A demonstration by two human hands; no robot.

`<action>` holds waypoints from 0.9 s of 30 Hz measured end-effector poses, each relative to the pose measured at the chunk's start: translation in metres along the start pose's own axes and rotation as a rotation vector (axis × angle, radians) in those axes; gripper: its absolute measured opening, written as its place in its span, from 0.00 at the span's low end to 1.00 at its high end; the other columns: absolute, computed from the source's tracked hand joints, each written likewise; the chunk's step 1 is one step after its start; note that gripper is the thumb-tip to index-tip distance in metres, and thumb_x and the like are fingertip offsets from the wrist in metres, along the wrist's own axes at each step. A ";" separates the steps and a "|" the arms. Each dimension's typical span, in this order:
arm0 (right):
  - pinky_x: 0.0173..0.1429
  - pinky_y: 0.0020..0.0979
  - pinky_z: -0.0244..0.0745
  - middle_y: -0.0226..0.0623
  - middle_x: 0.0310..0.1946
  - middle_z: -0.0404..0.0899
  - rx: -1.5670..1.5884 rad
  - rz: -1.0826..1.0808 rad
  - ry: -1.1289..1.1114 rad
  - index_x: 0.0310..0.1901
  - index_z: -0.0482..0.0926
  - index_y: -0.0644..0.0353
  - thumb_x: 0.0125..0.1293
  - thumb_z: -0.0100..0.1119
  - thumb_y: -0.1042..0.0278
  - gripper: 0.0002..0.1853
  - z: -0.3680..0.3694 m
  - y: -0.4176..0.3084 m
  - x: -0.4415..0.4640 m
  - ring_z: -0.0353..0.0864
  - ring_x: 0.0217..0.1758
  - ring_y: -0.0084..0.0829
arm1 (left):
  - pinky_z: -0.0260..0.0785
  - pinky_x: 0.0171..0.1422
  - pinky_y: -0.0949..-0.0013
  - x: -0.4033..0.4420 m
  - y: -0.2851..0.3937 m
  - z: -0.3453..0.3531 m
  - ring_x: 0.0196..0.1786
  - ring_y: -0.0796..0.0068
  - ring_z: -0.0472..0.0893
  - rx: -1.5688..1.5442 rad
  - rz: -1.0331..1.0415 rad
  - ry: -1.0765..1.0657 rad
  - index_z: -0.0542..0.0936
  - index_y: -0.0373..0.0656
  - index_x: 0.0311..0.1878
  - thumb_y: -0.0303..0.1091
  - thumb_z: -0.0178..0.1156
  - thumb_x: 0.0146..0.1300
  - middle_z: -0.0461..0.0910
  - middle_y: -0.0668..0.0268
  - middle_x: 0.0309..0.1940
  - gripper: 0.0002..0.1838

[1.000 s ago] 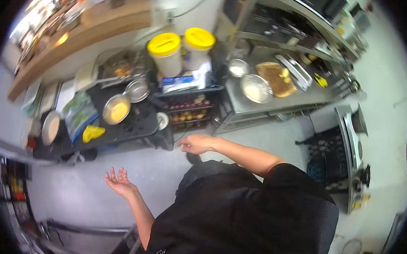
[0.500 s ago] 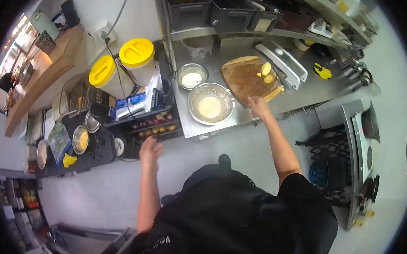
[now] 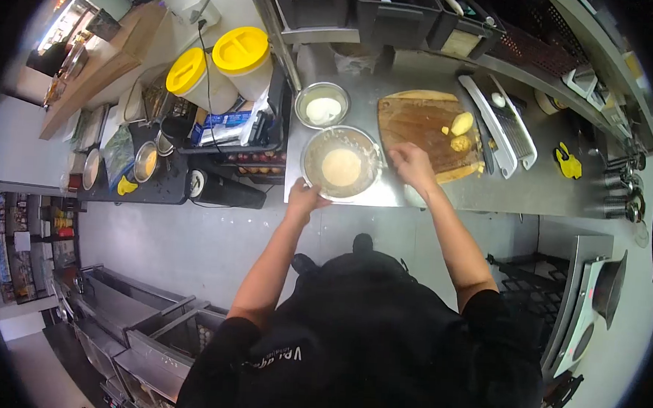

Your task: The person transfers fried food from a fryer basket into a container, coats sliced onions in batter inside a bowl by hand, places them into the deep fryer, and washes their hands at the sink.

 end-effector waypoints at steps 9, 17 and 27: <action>0.53 0.39 0.72 0.51 0.43 0.79 0.061 -0.115 -0.184 0.42 0.81 0.62 0.54 0.61 0.62 0.15 0.127 -0.048 0.150 0.78 0.47 0.47 | 0.80 0.32 0.73 0.010 -0.014 -0.003 0.30 0.73 0.81 -0.095 0.021 -0.083 0.68 0.33 0.52 0.29 0.55 0.64 0.77 0.60 0.33 0.16; 0.58 0.37 0.70 0.53 0.46 0.77 -0.579 0.028 -0.184 0.45 0.80 0.61 0.47 0.69 0.53 0.26 0.194 -0.045 0.192 0.77 0.50 0.47 | 0.79 0.34 0.73 0.034 0.012 -0.013 0.29 0.75 0.79 -0.130 0.048 -0.221 0.69 0.36 0.53 0.28 0.55 0.64 0.76 0.62 0.36 0.15; 0.38 0.35 0.75 0.40 0.32 0.82 -0.052 0.246 -0.226 0.41 0.80 0.62 0.47 0.69 0.66 0.18 0.208 -0.009 0.208 0.81 0.31 0.34 | 0.71 0.48 0.64 0.092 0.011 -0.044 0.43 0.63 0.79 0.333 0.420 0.022 0.71 0.38 0.55 0.38 0.61 0.57 0.76 0.53 0.47 0.24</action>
Point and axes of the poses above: each hand's wrist, its own x-axis towards the middle knuckle, its own z-axis out of the palm, y = z × x, the point moved 2 cm from there along x, towards the middle knuckle
